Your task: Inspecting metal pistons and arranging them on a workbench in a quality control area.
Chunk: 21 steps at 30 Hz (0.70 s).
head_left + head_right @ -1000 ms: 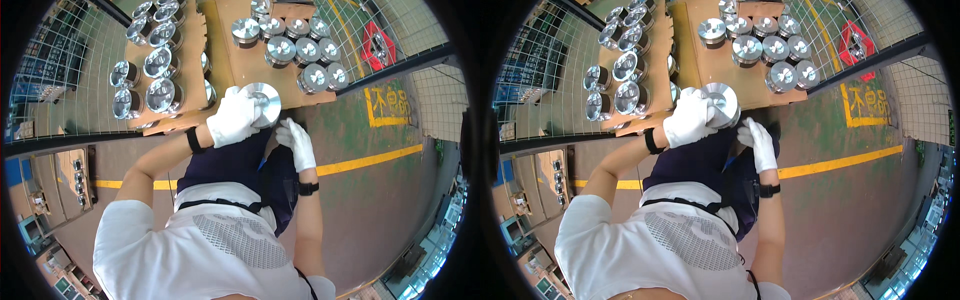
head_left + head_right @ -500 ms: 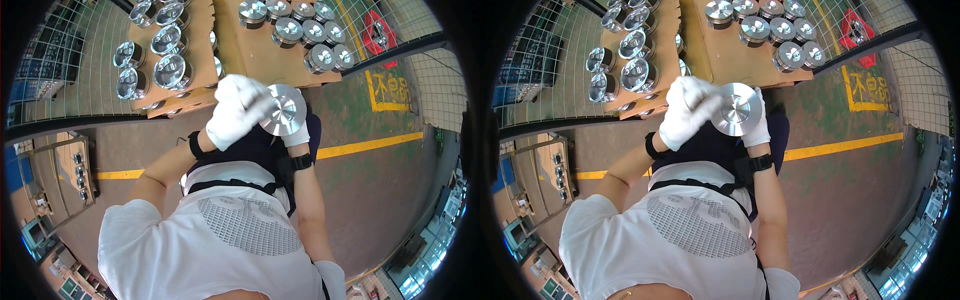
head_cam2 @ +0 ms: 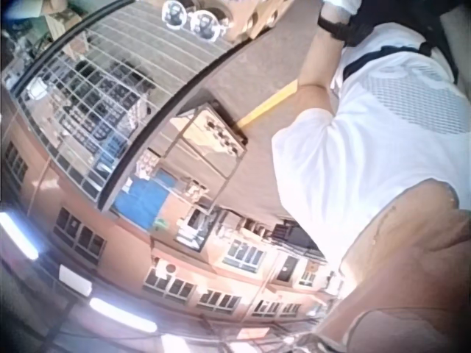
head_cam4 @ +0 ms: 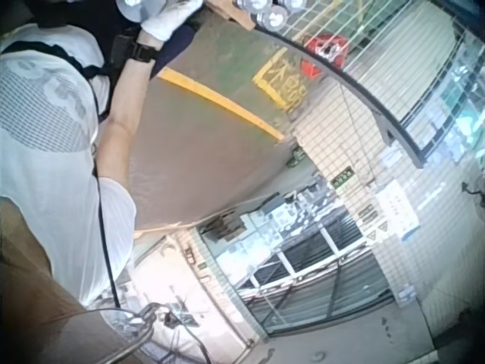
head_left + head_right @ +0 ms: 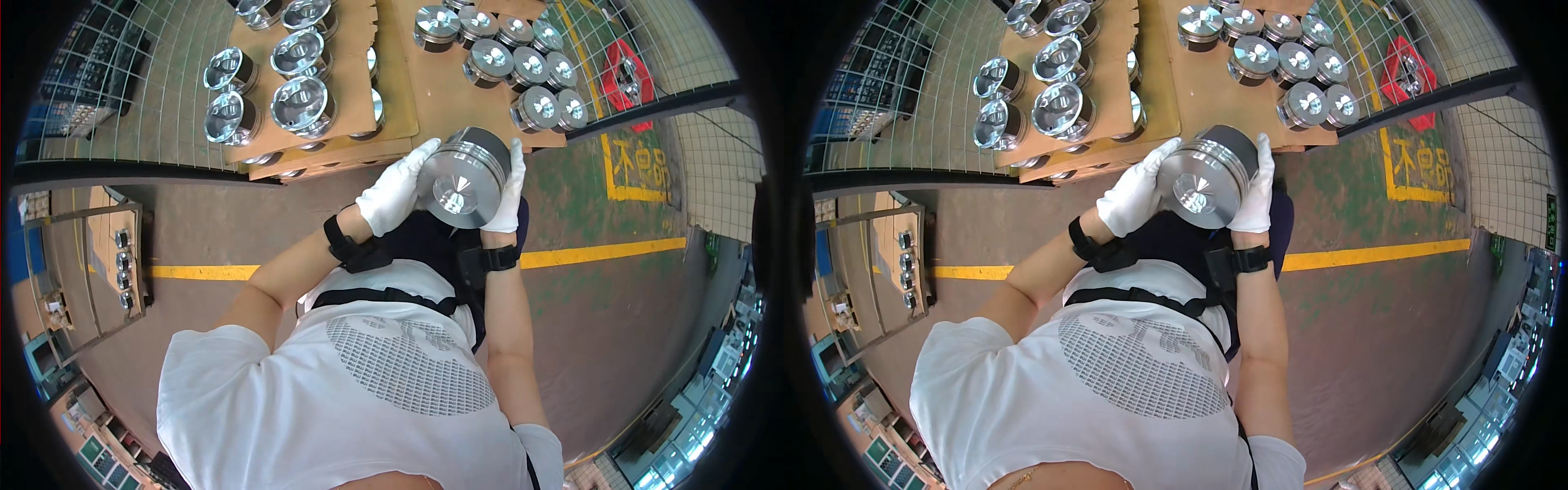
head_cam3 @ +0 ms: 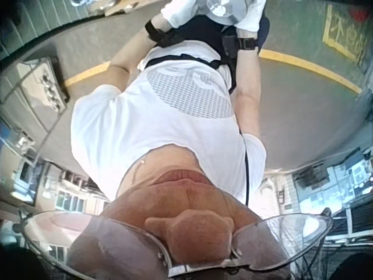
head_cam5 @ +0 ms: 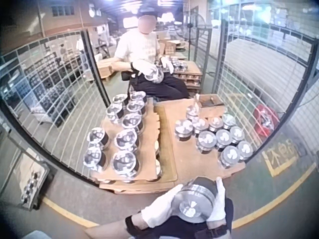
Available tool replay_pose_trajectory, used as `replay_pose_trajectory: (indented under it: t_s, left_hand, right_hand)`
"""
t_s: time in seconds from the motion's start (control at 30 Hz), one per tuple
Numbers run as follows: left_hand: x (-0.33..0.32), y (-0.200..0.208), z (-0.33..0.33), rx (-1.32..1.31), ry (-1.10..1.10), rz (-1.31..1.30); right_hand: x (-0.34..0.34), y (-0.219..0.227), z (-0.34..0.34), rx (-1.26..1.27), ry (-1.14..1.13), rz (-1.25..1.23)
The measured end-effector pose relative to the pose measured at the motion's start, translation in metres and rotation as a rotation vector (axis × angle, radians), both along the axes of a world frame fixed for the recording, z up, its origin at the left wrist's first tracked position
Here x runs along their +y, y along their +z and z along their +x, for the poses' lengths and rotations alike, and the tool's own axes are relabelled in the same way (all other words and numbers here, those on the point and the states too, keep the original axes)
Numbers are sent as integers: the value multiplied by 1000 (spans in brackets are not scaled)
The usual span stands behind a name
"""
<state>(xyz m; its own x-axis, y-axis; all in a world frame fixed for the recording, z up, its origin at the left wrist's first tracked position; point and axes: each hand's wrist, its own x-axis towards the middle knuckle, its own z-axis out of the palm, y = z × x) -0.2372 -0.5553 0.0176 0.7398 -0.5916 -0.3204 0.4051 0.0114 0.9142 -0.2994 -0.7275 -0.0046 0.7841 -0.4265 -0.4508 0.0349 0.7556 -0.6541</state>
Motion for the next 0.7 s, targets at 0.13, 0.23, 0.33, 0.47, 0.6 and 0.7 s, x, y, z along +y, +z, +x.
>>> replay_pose_trajectory:
  t_s: [0.13,0.23,0.33,0.47,0.6,0.7]
  left_hand:
    - [-7,-6,6,882,-42,-375]
    - [-9,-17,10,871,-63,-413]
    - [-15,-27,10,842,10,-386]
    - [-18,-31,5,603,103,-359]
    - [-22,-36,-12,98,231,-241]
    - [-21,-38,-16,-52,152,-206]
  right_hand:
    - [-14,2,4,-74,59,32]
    - [-20,-15,-3,-121,108,-982]
    - [-27,-10,-9,-8,217,-1362]
    - [-25,-9,-7,14,225,-1457]
    - [-18,-1,0,-33,109,-1512]
    - [-19,8,4,-18,109,-1782]
